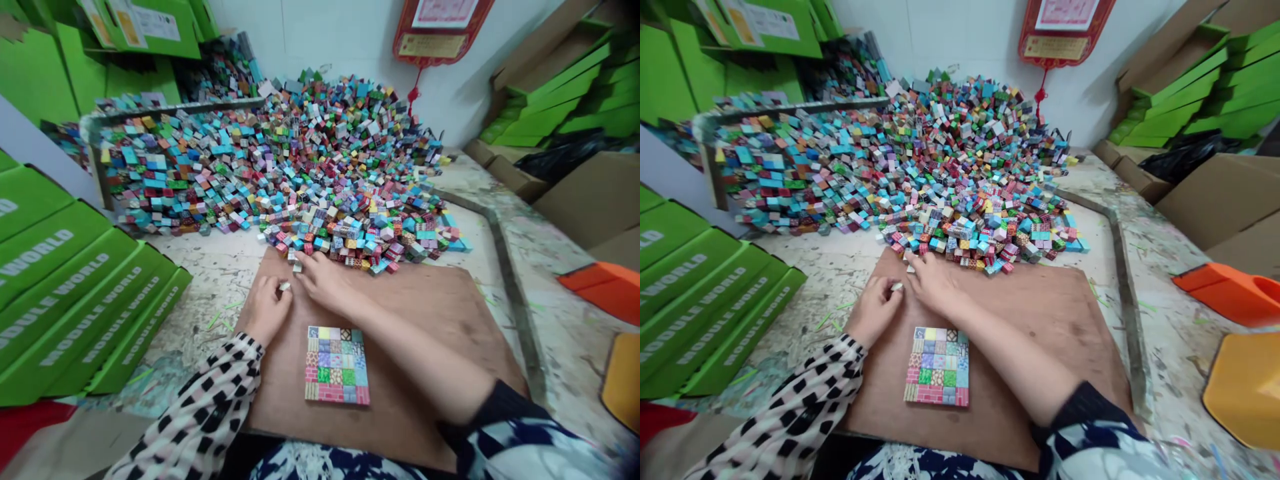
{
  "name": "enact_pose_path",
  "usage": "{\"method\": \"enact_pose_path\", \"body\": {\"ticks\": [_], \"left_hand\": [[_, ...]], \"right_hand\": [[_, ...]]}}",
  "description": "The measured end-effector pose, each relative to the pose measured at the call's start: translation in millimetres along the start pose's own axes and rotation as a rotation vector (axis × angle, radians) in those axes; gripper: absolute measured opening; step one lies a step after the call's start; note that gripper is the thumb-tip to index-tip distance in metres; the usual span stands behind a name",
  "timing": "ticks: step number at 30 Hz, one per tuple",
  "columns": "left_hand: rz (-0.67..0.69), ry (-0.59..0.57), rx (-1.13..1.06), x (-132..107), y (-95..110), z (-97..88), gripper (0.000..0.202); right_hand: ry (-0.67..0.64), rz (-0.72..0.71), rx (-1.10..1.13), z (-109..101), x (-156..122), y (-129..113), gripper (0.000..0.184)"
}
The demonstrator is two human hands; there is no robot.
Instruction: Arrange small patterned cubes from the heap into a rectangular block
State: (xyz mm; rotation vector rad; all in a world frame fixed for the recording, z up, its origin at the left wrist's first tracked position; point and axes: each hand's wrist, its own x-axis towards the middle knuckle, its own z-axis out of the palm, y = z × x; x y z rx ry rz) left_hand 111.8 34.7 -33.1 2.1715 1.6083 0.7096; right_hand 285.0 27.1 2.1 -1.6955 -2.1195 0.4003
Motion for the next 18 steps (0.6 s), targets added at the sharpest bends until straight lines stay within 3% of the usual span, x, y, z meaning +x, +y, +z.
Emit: {"method": "enact_pose_path", "body": {"ticks": [2, 5, 9, 12, 14, 18], "left_hand": [[0.013, 0.026, -0.051, -1.5, -1.1, 0.5, 0.022], [0.033, 0.042, -0.134, -5.9, -4.7, 0.8, 0.023], [0.200, -0.033, -0.193, -8.8, -2.7, 2.5, 0.024], [0.336, -0.080, -0.173, -9.4, 0.7, 4.9, 0.025], [0.353, -0.093, -0.167, -9.5, 1.5, 6.1, 0.028], [0.286, -0.093, -0.161, -8.7, 0.6, 7.8, 0.036]], "right_hand": [[-0.001, 0.021, -0.054, 3.9, 20.7, -0.9, 0.046], [0.036, 0.000, -0.041, 12.4, 24.1, 4.8, 0.035], [0.137, 0.002, 0.136, 20.0, -6.2, 27.4, 0.020], [0.132, 0.026, 0.150, 17.3, -35.3, 43.7, 0.007], [0.127, 0.026, 0.124, 13.1, -48.6, 49.8, 0.008], [0.162, 0.081, 0.097, 6.7, -47.7, 49.2, 0.032]]}}
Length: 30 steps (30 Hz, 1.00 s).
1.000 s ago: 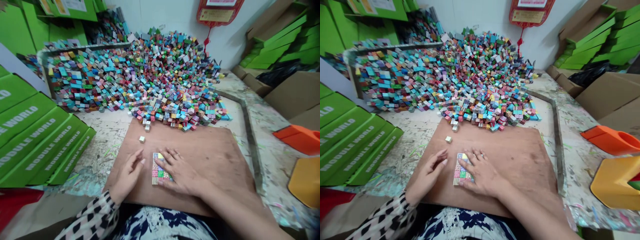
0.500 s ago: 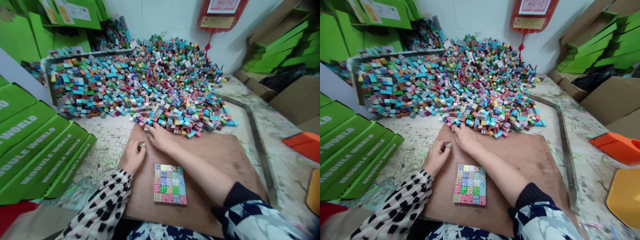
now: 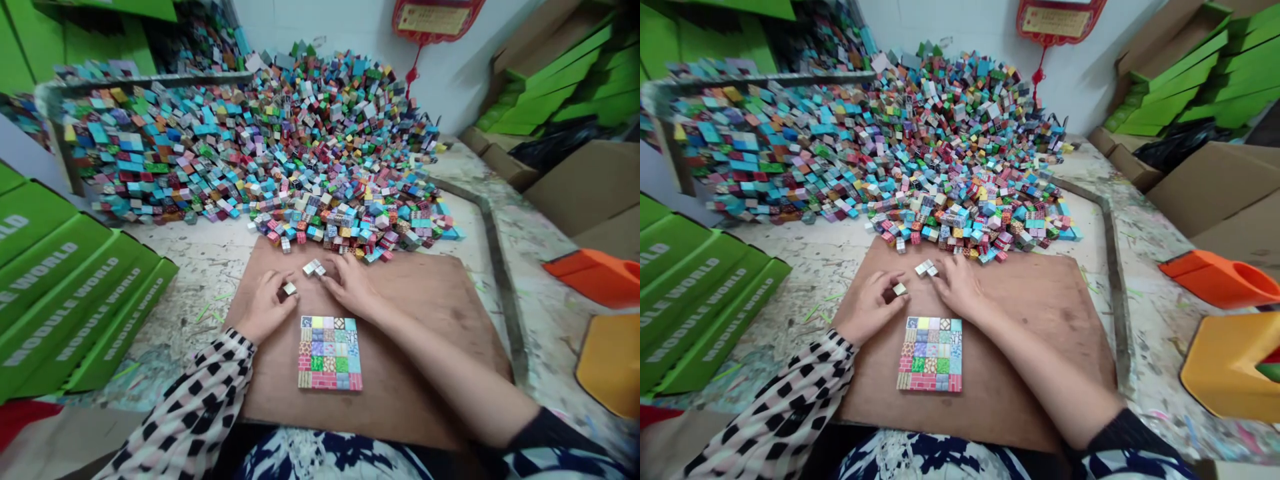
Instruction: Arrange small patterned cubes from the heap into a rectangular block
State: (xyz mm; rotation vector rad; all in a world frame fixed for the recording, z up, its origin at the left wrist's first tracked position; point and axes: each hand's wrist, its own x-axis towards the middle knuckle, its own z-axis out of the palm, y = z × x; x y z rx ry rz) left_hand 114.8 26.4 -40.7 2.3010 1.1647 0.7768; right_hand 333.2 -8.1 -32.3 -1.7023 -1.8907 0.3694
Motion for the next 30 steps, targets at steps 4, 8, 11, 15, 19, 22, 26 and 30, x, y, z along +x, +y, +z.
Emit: {"method": "enact_pose_path", "body": {"ticks": [4, 8, 11, 15, 19, 22, 26, 30], "left_hand": [[-0.097, 0.017, -0.012, 0.4, -1.3, 0.7, 0.039], [-0.104, 0.004, 0.014, -0.1, -1.9, -0.2, 0.022], [-0.048, -0.012, 0.063, 1.2, -0.1, 0.8, 0.014], [0.026, -0.083, 0.078, 9.8, 7.2, 9.2, 0.018], [0.059, -0.170, 0.074, 22.4, 15.1, 19.8, 0.034], [0.074, -0.209, 0.077, 28.2, 17.9, 23.5, 0.036], [0.074, -0.196, 0.080, 29.3, 18.5, 24.2, 0.032], [0.079, -0.199, 0.075, 28.5, 18.5, 25.0, 0.032]], "right_hand": [[-0.094, 0.012, -0.068, 2.9, 20.5, -9.9, 0.038], [-0.203, -0.041, -0.119, 3.4, 21.2, -10.7, 0.018], [-0.196, -0.048, -0.107, -0.2, 4.9, -6.9, 0.015], [-0.217, -0.003, -0.108, -6.1, -11.8, -8.6, 0.016], [-0.240, -0.002, -0.094, -7.9, -9.6, -11.8, 0.018], [-0.235, -0.019, -0.023, -8.2, -7.0, -8.8, 0.024], [-0.165, 0.049, 0.122, -9.1, -10.4, -5.3, 0.040], [-0.130, 0.162, 0.070, -7.7, -13.1, -9.8, 0.021]]}}
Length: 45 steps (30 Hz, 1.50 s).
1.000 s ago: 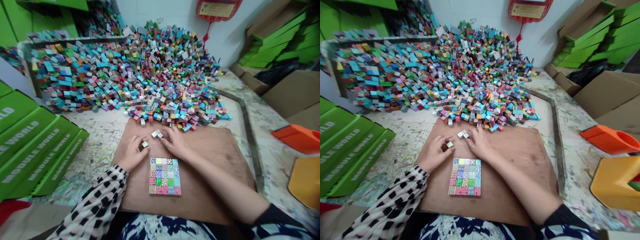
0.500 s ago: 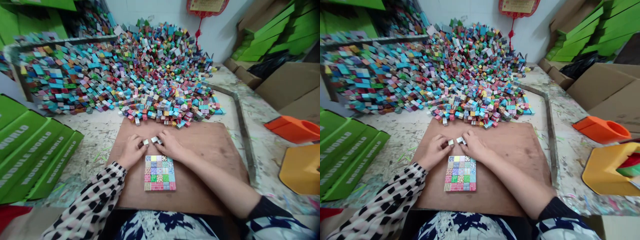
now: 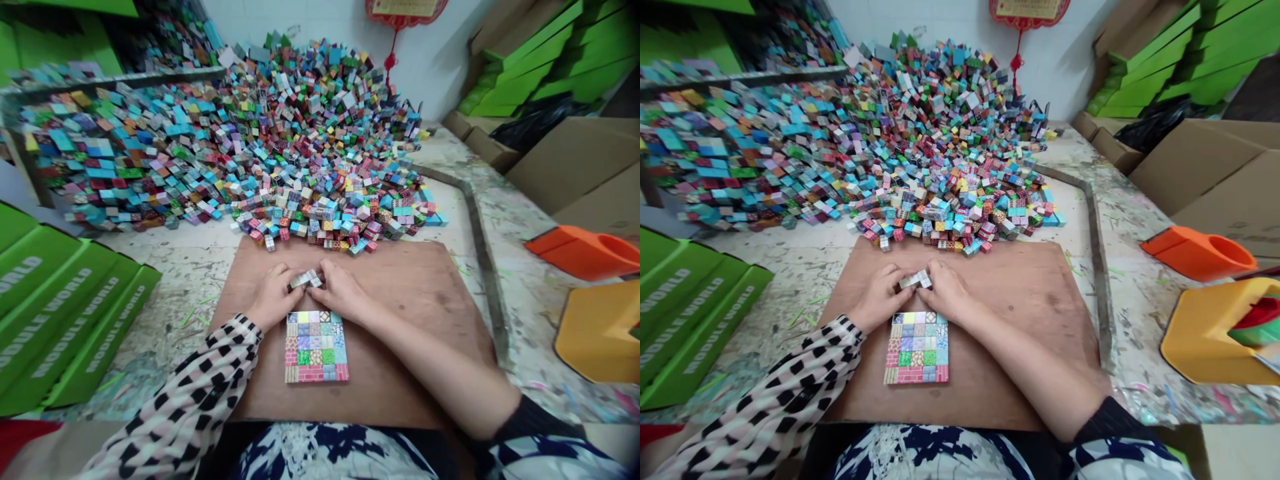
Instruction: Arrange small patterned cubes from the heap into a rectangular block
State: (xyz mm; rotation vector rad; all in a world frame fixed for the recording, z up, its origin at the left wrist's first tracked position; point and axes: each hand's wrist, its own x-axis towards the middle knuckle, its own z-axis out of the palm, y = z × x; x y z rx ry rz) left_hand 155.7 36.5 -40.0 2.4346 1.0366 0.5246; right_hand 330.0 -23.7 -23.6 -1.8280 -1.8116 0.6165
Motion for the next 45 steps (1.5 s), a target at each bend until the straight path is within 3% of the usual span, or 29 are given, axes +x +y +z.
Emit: {"method": "enact_pose_path", "body": {"ticks": [4, 9, 12, 17, 22, 24, 30, 36, 40, 42, 45], "left_hand": [[-0.007, 0.012, -0.002, -0.4, 0.3, 0.8, 0.032], [-0.014, -0.003, -0.031, 0.7, 0.6, -1.7, 0.033], [0.000, -0.015, -0.072, 3.3, -0.5, -2.7, 0.032], [0.006, -0.046, -0.084, 5.5, -2.0, -5.4, 0.033], [0.014, -0.077, -0.125, 2.8, -1.3, -7.6, 0.037], [0.023, -0.057, -0.128, 3.1, -1.5, -5.1, 0.037], [0.065, -0.036, -0.040, 3.2, -6.3, -0.4, 0.023], [0.046, -0.069, -0.007, -12.3, -9.9, -20.9, 0.024], [0.040, -0.032, -0.022, -18.8, -11.9, -27.2, 0.024], [0.019, -0.003, -0.058, -19.5, -12.7, -26.4, 0.022], [-0.019, 0.015, -0.098, -19.3, -13.7, -23.8, 0.019]], "right_hand": [[-0.007, -0.003, -0.072, -2.4, -0.5, -3.2, 0.011], [-0.108, -0.151, -0.077, -20.6, 1.1, 6.4, 0.021], [-0.102, -0.137, -0.141, -28.0, 6.6, 11.2, 0.016], [-0.120, -0.205, -0.147, -23.7, 11.8, 9.1, 0.015], [-0.081, -0.252, -0.050, -18.7, 6.8, 12.4, 0.028], [-0.094, -0.242, -0.048, -17.0, 6.9, 13.5, 0.022], [-0.199, -0.281, -0.046, -9.8, 13.6, 5.8, 0.013], [-0.253, -0.318, -0.036, -5.1, 19.2, -7.4, 0.013], [-0.421, -0.308, -0.008, -17.7, 34.0, -18.4, 0.022], [-0.370, -0.253, -0.024, -22.2, 46.3, -25.5, 0.027], [-0.091, -0.199, -0.268, -16.4, 67.5, -36.5, 0.033]]}}
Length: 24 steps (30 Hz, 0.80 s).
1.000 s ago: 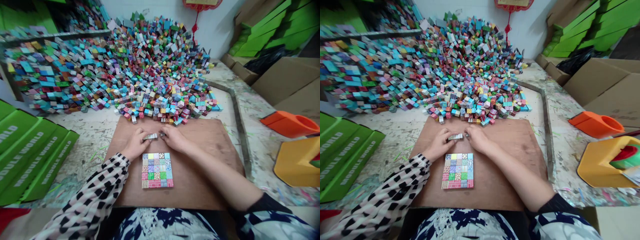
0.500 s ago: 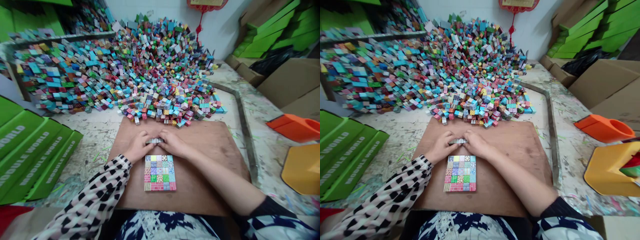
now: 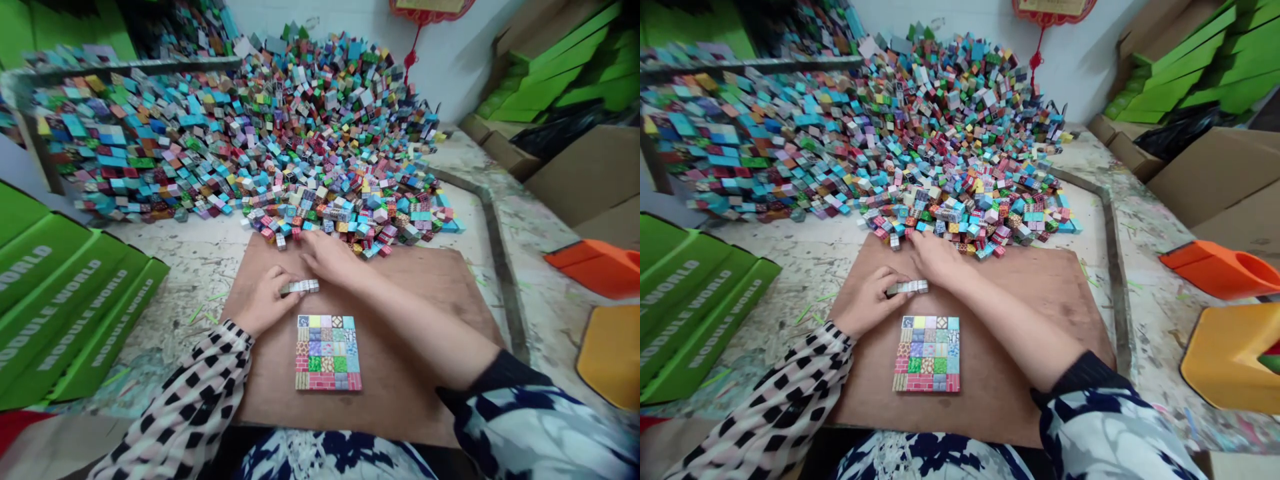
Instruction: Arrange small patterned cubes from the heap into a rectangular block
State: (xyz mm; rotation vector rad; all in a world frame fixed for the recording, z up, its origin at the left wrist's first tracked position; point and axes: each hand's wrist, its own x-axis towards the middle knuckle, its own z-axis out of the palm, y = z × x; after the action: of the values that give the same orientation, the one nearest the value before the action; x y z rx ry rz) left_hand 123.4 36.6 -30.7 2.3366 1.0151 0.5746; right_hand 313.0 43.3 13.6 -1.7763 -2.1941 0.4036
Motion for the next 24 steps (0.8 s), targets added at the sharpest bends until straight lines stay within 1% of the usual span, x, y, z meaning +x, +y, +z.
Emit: {"method": "enact_pose_path", "body": {"ticks": [1, 2, 4, 7, 10, 12, 13, 16, 17, 19, 21, 22, 24], "left_hand": [[-0.007, 0.004, -0.003, 0.0, -0.5, 0.8, 0.019], [-0.009, 0.003, -0.003, -0.1, -1.0, 1.5, 0.019], [-0.006, 0.002, -0.008, -0.5, -2.2, 2.7, 0.019], [-0.001, -0.002, -0.017, -0.9, -2.9, 3.5, 0.020], [-0.002, -0.007, -0.007, -0.5, -1.6, 2.6, 0.019], [0.003, -0.007, -0.003, -0.4, -0.6, 1.8, 0.019], [0.005, -0.005, -0.006, -0.6, -0.3, 1.7, 0.019], [0.006, 0.001, -0.016, -1.5, -1.0, 2.4, 0.021], [0.009, -0.001, -0.018, -1.8, -1.6, 3.0, 0.023], [0.022, -0.007, -0.019, -1.9, -3.0, 4.1, 0.026], [0.040, -0.012, -0.012, -1.5, -4.1, 4.7, 0.028], [0.047, -0.013, -0.005, -1.2, -4.5, 4.7, 0.028], [0.055, -0.017, 0.003, -0.7, -4.9, 4.5, 0.027]], "right_hand": [[0.051, 0.009, -0.112, 3.3, 8.0, -2.5, 0.033], [0.076, 0.010, -0.209, 7.4, 15.6, -4.4, 0.033], [0.075, -0.008, -0.343, 15.8, 28.4, -6.1, 0.036], [0.032, -0.039, -0.398, 23.9, 37.9, -4.3, 0.038], [-0.022, -0.059, -0.341, 23.5, 34.5, -1.1, 0.036], [-0.043, -0.063, -0.300, 18.6, 26.2, 2.1, 0.032], [-0.033, -0.059, -0.263, 15.1, 20.5, 4.6, 0.029], [0.036, -0.040, -0.075, 3.9, -2.5, 17.3, 0.017], [0.030, -0.042, -0.010, 0.8, -11.6, 22.5, 0.014], [-0.064, -0.067, 0.036, -3.3, -30.1, 31.2, 0.007], [-0.156, -0.091, 0.024, -4.2, -46.2, 34.6, 0.008], [-0.176, -0.099, 0.018, -3.5, -52.3, 34.0, 0.011], [-0.171, -0.101, 0.014, -0.7, -59.5, 30.0, 0.016]]}}
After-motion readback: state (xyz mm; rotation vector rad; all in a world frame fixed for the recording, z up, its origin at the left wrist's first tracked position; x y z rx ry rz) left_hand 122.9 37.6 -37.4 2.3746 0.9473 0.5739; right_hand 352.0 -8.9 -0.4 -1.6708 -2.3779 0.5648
